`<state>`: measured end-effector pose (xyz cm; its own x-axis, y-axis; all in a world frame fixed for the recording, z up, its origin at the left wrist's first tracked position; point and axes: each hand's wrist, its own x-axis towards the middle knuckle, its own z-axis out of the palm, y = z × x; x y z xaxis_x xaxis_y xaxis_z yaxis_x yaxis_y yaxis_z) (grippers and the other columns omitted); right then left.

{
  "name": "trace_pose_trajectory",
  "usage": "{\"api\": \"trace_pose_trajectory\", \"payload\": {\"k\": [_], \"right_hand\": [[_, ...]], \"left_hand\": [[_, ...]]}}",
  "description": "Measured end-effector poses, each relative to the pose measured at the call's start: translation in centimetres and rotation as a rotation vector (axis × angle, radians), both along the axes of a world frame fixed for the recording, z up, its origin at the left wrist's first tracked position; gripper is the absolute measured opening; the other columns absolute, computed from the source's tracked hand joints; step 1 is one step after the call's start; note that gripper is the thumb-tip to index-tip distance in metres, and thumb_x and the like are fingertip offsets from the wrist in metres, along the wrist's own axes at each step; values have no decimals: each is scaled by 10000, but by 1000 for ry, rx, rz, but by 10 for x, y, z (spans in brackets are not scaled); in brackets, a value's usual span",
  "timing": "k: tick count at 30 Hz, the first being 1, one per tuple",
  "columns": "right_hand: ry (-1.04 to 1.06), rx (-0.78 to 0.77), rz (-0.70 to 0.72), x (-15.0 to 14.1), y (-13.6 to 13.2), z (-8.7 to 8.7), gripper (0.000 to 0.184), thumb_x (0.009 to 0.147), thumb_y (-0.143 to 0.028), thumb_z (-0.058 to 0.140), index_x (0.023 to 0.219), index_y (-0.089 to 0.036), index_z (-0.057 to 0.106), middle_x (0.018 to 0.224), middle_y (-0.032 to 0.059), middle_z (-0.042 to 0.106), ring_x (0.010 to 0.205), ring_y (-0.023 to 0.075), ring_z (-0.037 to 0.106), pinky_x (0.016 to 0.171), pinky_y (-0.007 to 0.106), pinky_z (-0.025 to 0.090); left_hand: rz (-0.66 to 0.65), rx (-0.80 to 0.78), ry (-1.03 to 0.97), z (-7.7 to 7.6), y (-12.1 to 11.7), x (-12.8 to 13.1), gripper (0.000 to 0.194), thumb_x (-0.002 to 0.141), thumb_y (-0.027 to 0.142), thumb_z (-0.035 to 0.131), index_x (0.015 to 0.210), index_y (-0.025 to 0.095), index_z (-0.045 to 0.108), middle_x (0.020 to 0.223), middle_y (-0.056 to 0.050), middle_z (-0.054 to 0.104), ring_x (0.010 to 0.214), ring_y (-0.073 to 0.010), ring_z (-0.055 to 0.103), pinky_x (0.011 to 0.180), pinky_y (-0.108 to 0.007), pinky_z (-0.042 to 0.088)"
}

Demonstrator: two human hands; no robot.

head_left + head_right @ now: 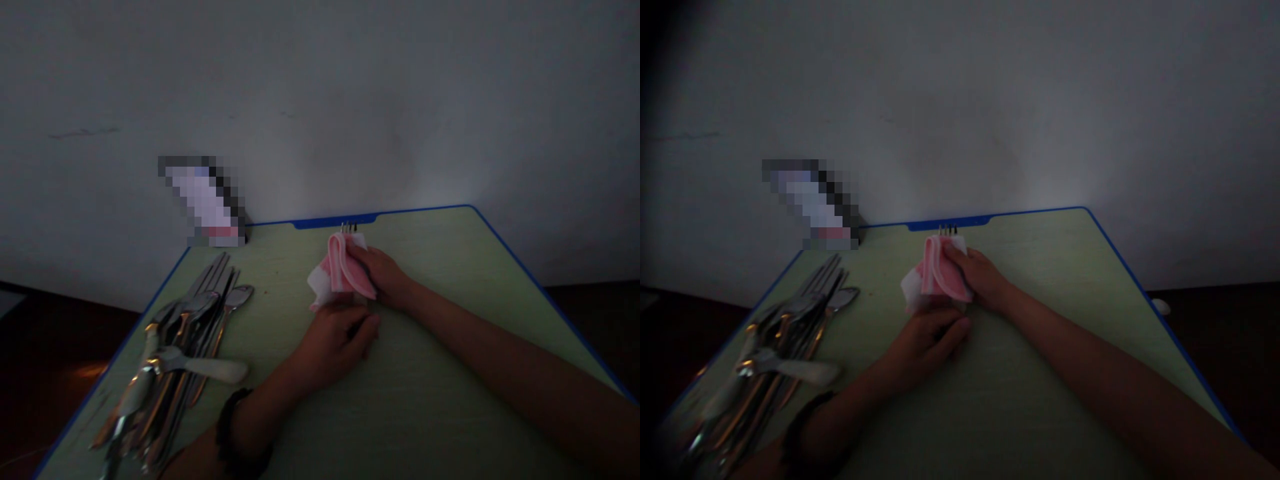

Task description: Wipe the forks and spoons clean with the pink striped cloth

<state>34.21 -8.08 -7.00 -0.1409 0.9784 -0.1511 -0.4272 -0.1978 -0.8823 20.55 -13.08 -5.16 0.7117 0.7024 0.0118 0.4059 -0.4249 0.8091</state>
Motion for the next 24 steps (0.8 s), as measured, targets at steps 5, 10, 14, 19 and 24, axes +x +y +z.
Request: {"api": "trace_pose_trajectory", "payload": {"k": [5, 10, 14, 19, 24], "right_hand": [[41, -55, -6, 2, 2, 1, 356, 649, -519, 665, 690, -168, 616, 610, 5, 615, 596, 132, 526, 577, 259, 409], [255, -111, 50, 6, 9, 5, 384, 739, -566, 540, 827, -206, 638, 735, 42, 664, 767, 196, 594, 661, 313, 460], [291, -105, 56, 6, 9, 7, 393, 794, -556, 460, 895, -218, 633, 785, 46, 677, 842, 204, 597, 746, 328, 462], [283, -114, 49, -2, -1, 7, 405, 792, -547, 480, 933, -196, 625, 803, 47, 678, 847, 195, 598, 773, 321, 449], [135, -92, -72, -7, -9, 6, 429, 671, -514, 649, 932, -175, 622, 802, 30, 674, 770, 173, 597, 705, 291, 446]], "left_hand": [[-7, 21, 37, -1, 0, 0, 348, 914, 282, 413, 601, 164, 508, 535, 24, 522, 512, -96, 488, 521, -206, 372], [112, -99, -16, -2, 3, 0, 362, 934, 326, 374, 651, 165, 532, 525, 40, 529, 492, -87, 503, 514, -188, 375], [231, -159, -26, -3, 2, 2, 397, 937, 400, 343, 699, 166, 559, 515, 37, 546, 473, -94, 513, 503, -190, 382], [280, -129, -39, -1, -1, 5, 378, 907, 425, 411, 659, 167, 531, 517, 31, 538, 474, -100, 506, 485, -194, 366], [279, -199, -126, -2, 0, 2, 385, 913, 430, 396, 652, 169, 505, 504, 30, 522, 466, -97, 482, 484, -195, 362]]}}
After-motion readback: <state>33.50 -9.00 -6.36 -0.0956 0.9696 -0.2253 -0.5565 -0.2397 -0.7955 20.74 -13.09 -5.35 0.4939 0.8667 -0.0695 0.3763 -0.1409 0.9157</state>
